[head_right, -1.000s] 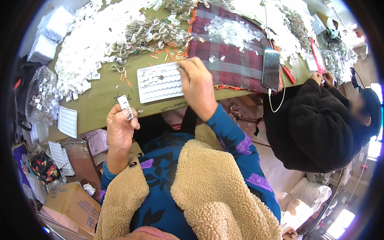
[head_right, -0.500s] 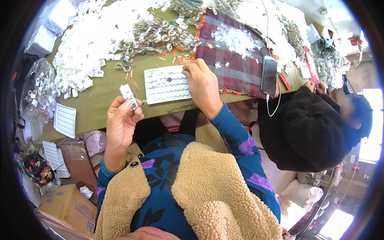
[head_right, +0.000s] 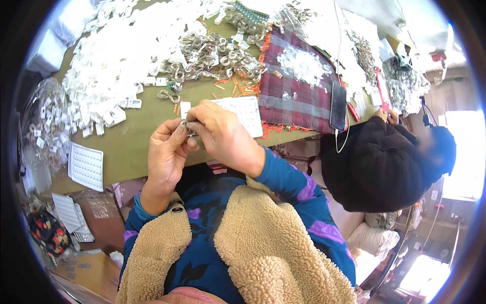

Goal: The person repeatedly picks small white plastic housings and metal contacts from a cluttered table, inserts the contacts into the housings, and places the assembled units into a white tray. The person handles items one at a time and continues the cycle throughout the clip.

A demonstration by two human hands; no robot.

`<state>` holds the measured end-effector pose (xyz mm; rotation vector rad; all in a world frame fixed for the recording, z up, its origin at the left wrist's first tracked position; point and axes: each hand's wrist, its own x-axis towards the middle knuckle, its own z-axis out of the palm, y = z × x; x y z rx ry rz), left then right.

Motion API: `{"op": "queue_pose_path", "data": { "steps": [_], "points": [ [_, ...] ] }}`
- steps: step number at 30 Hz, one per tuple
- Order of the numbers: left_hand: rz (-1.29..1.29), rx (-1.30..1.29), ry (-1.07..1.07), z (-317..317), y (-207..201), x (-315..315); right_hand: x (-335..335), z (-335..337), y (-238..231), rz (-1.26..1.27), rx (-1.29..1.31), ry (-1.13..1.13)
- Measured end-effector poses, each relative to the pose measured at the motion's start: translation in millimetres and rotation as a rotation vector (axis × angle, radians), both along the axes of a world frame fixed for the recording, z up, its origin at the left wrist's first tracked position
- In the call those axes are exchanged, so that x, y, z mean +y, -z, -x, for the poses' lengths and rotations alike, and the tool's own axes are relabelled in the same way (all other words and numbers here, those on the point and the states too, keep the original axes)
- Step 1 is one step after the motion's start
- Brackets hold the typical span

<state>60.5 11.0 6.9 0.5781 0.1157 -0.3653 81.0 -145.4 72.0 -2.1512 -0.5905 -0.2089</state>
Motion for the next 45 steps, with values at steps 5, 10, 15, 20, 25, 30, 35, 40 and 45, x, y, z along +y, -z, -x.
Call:
{"op": "queue_pose_path", "data": {
  "steps": [5,10,15,20,25,30,35,40,45],
  "points": [
    [0.078,0.047,0.025,-11,1,1,-11,-13,-1,0.025,0.046,-0.134],
    [0.011,0.088,0.014,-18,1,0,-3,6,19,-0.003,-0.195,-0.009],
    [0.016,0.063,0.1,-19,-4,-5,-6,21,22,-0.04,-0.157,0.077],
    [-0.081,-0.089,0.182,-19,-25,-1,-13,28,-5,-0.446,0.158,0.138],
    [-0.167,-0.13,0.24,-12,-32,-6,-11,18,-18,-0.57,0.593,0.244],
    [-0.044,-0.028,0.309,-9,-19,-5,-7,18,-12,-0.141,0.21,0.322],
    [0.445,0.135,0.421,6,-19,-5,-26,30,-15,-0.264,-0.011,-0.058],
    [0.323,0.17,0.369,16,-22,-10,-34,41,-9,-0.081,-0.357,-0.056],
    [0.15,0.073,0.318,28,-24,-28,-49,43,5,-0.045,-0.637,-0.076]
  ]
}}
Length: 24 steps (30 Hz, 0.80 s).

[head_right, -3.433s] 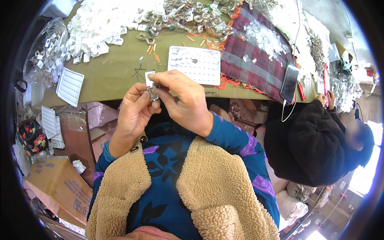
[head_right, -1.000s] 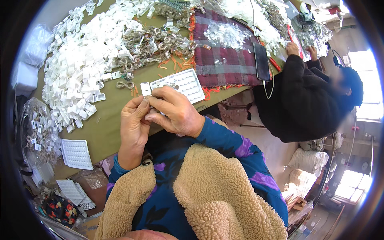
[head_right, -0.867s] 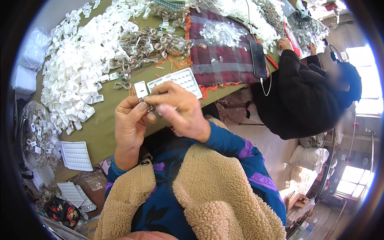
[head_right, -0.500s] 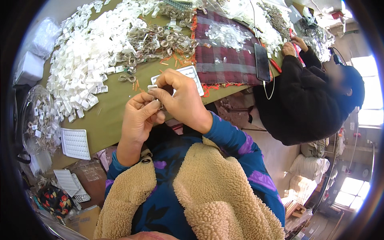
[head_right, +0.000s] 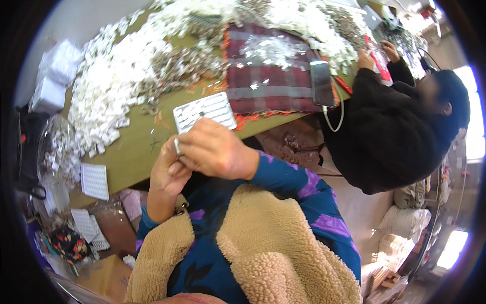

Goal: The person repeatedly picks small white plastic housings and metal contacts from a cluttered table, inserts the contacts into the housings, and places the assembled units into a white tray. The person handles items one at a time and continues the cycle throughout the clip.

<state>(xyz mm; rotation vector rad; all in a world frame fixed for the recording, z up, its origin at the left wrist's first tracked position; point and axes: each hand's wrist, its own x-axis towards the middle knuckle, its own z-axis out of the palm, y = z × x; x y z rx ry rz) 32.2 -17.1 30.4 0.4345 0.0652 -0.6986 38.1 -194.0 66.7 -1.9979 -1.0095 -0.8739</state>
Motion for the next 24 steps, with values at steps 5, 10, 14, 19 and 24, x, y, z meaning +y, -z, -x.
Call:
{"op": "queue_pose_path", "data": {
  "steps": [5,10,14,19,24],
  "points": [
    [-0.055,0.035,0.047,8,-10,-20,-26,12,7,-0.016,-0.063,0.022],
    [-0.04,0.015,0.099,10,-12,-41,-79,20,19,-0.201,0.176,0.117],
    [-0.055,-0.057,0.056,10,-11,-54,-154,-9,36,-0.238,0.546,0.734],
    [-0.228,-0.057,0.057,12,-9,-64,-171,-31,59,-0.123,0.449,0.619],
    [-0.151,-0.012,0.075,13,-4,-61,-181,-38,59,0.179,0.354,0.733]
  ]
}}
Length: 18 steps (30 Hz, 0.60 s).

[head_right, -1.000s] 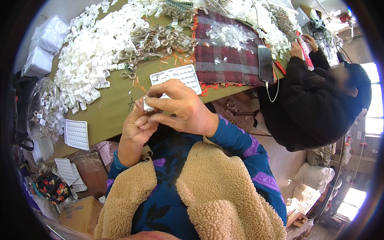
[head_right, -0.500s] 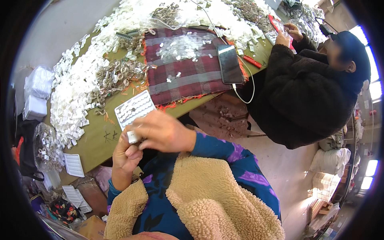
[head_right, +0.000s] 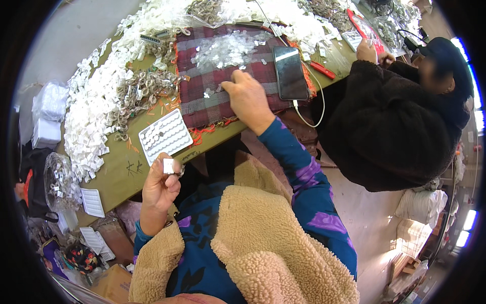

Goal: The person repeatedly picks small white plastic housings and metal contacts from a cluttered table, inserts the contacts into the housings, and places the assembled units into a white tray. The person handles items one at a time and continues the cycle throughout the clip.

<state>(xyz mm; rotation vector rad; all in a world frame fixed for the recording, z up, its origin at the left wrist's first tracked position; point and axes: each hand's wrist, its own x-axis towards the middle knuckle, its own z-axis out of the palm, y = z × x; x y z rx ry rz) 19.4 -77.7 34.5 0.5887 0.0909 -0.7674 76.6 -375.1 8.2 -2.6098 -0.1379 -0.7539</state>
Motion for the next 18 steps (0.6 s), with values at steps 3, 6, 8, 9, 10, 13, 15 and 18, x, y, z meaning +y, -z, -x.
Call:
{"op": "queue_pose_path", "data": {
  "steps": [3,6,8,9,10,13,15,18],
  "points": [
    [-0.032,0.015,-0.006,-1,4,8,-15,11,-2,-0.064,-0.007,0.004],
    [-0.02,0.049,-0.006,-3,9,10,-15,18,1,-0.243,0.002,-0.004],
    [-0.039,0.043,0.009,-4,11,10,-8,15,3,-0.297,0.002,-0.013],
    [-0.016,0.034,0.014,-4,12,10,-3,11,4,-0.295,-0.007,-0.032],
    [-0.039,0.034,0.018,-4,12,10,1,7,5,-0.292,-0.019,-0.058],
    [-0.043,0.027,0.017,-4,12,13,1,2,2,-0.062,-0.077,-0.099],
    [-0.029,0.029,0.006,-4,13,15,-5,4,-1,-0.075,-0.086,-0.066],
    [-0.032,0.065,-0.01,-6,14,16,-14,14,-1,-0.321,-0.077,0.006]
  ]
}}
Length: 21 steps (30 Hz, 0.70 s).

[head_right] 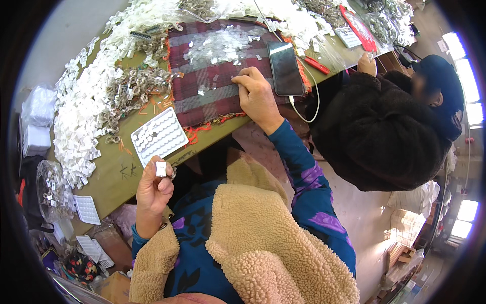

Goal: The person repeatedly picks small white plastic housings and metal contacts from a cluttered table, inserts the contacts into the housings, and places the assembled units into a white tray. The person handles items one at a time and continues the cycle throughout the clip.

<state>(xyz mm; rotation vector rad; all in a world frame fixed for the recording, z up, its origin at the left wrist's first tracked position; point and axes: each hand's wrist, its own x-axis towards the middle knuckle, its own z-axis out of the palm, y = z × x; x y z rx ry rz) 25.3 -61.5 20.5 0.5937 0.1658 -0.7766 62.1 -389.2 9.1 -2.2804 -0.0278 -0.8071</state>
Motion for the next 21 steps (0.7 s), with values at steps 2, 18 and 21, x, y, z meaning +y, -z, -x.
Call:
{"op": "queue_pose_path", "data": {
  "steps": [2,18,21],
  "points": [
    [-0.026,0.009,0.019,0,1,-2,-1,3,3,-0.046,-0.036,0.026],
    [-0.016,-0.061,0.002,4,-2,-14,11,-13,7,0.11,0.117,0.156],
    [-0.027,-0.076,-0.051,7,-3,-10,23,-10,-9,0.18,0.188,0.177]
  ]
}}
